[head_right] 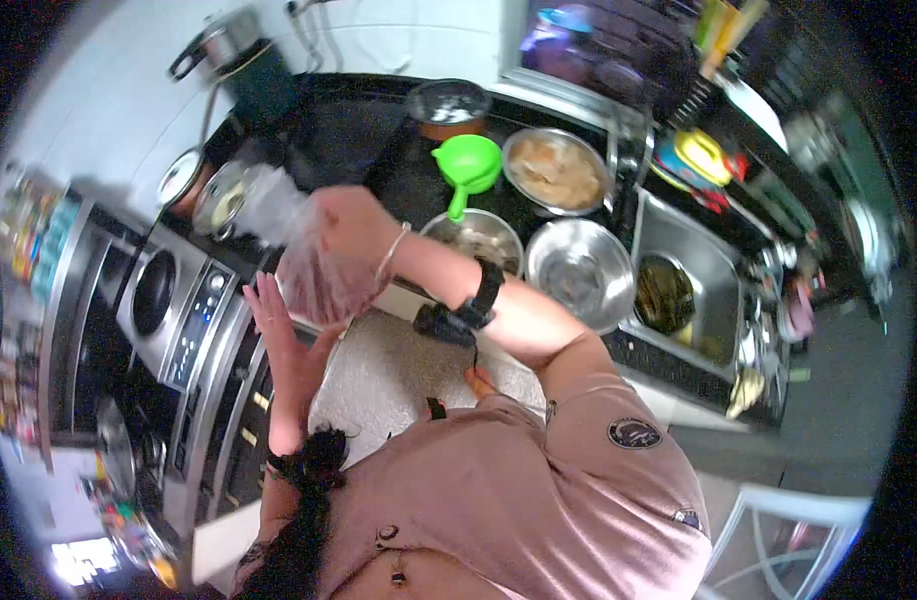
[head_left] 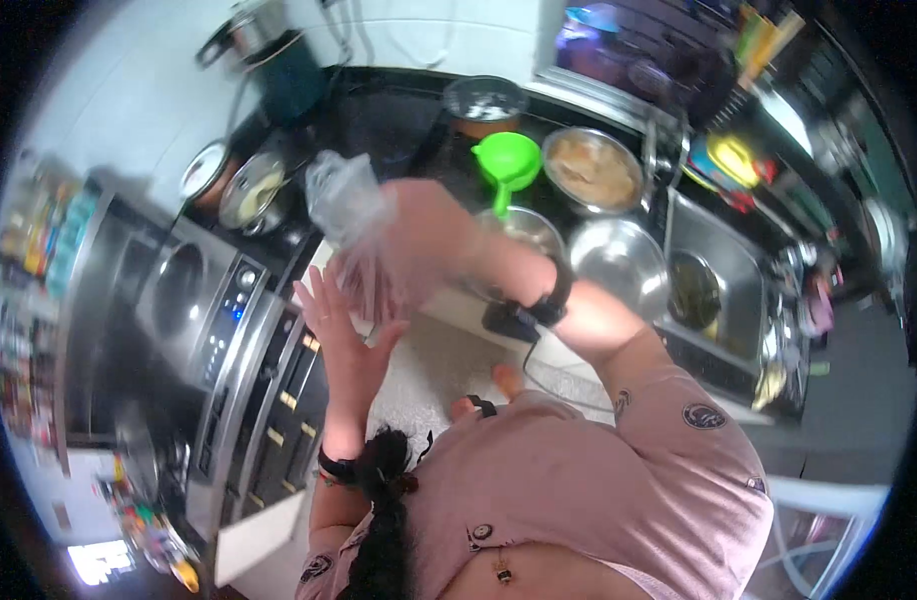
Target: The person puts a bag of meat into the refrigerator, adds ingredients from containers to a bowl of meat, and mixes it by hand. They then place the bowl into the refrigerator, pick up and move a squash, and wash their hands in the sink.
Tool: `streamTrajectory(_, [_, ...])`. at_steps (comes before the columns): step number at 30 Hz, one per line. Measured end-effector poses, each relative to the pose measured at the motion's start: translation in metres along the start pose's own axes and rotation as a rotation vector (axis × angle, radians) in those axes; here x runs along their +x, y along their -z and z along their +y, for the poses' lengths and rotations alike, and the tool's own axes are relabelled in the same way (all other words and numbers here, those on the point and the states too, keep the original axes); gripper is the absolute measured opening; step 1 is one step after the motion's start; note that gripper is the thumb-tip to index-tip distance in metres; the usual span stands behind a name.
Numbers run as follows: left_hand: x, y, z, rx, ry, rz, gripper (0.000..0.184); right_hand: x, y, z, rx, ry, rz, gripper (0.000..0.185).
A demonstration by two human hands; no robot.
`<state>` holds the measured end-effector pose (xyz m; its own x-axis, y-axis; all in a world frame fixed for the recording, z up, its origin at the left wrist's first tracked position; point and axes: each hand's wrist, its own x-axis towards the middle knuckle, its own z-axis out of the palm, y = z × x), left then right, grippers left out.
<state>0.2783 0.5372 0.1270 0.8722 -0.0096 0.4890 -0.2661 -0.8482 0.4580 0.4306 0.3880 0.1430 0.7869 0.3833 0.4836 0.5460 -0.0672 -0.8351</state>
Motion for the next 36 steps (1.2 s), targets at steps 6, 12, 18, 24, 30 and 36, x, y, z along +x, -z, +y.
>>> streamTrajectory(6, [-0.02,-0.059,0.028,-0.039,-0.165,-0.398,0.085,-0.114,0.021,-0.066,-0.167,-0.16,0.113,0.013])
streamTrajectory(12, [-0.06,-0.112,0.118,-0.529,-0.345,-0.552,0.048,-0.223,0.058,-0.069,-0.415,-0.229,0.213,0.033])
streamTrajectory(18, [-0.107,-0.165,0.255,-0.702,-0.298,-0.669,0.04,-0.345,0.161,-0.135,-0.494,-0.389,0.396,0.016])
streamTrajectory(24, [-0.174,-0.248,0.406,-1.017,-0.761,-0.621,0.028,-0.507,0.265,-0.222,-0.528,-0.469,0.647,0.014])
streamTrajectory(30, [-0.234,-0.256,0.581,-0.801,-0.976,-0.982,0.014,-0.643,0.321,-0.338,-0.996,-0.526,1.147,0.046])
streamTrajectory(36, [-0.295,-0.23,0.699,-0.704,-1.442,-1.074,0.034,-0.722,0.318,-0.395,-1.341,-0.764,0.624,0.056])
